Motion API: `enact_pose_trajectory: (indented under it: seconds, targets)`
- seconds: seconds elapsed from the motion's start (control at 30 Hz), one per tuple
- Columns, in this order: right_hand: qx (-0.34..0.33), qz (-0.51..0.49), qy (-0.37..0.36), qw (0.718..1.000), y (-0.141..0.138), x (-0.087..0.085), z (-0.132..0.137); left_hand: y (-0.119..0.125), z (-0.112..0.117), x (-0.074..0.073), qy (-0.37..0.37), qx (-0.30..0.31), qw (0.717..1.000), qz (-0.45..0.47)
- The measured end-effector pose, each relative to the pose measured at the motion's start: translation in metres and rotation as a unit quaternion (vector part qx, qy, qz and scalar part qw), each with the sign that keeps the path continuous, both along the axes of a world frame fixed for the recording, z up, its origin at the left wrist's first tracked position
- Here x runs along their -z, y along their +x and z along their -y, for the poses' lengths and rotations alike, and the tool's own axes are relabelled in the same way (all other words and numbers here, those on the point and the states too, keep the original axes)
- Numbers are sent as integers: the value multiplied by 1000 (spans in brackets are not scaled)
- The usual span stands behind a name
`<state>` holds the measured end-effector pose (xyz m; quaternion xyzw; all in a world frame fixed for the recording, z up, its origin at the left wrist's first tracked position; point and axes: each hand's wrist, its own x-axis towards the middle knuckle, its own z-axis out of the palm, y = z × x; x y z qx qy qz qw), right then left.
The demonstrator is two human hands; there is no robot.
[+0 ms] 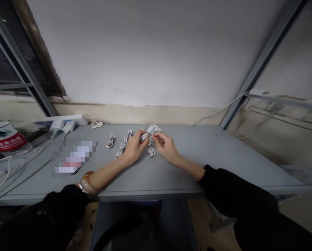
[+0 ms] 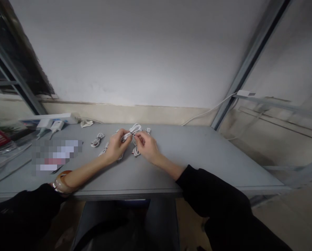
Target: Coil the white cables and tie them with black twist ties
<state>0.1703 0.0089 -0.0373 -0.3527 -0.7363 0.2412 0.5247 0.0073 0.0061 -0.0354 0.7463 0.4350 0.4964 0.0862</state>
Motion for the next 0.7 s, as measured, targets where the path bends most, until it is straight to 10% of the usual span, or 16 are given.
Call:
enact_pose_trajectory:
  seconds: [0.27,0.47,0.7]
  targets:
    - [-280,-125,-363,880,5,-18,-8,0,3,-5,5,3,1000,21]
    - [-40,-18,-107,993,1,-4,-3,4,0,-4,-50,22,996,73]
    - [86,181,116,973,5,4,2,9,-5,-5,-140,76,972,175]
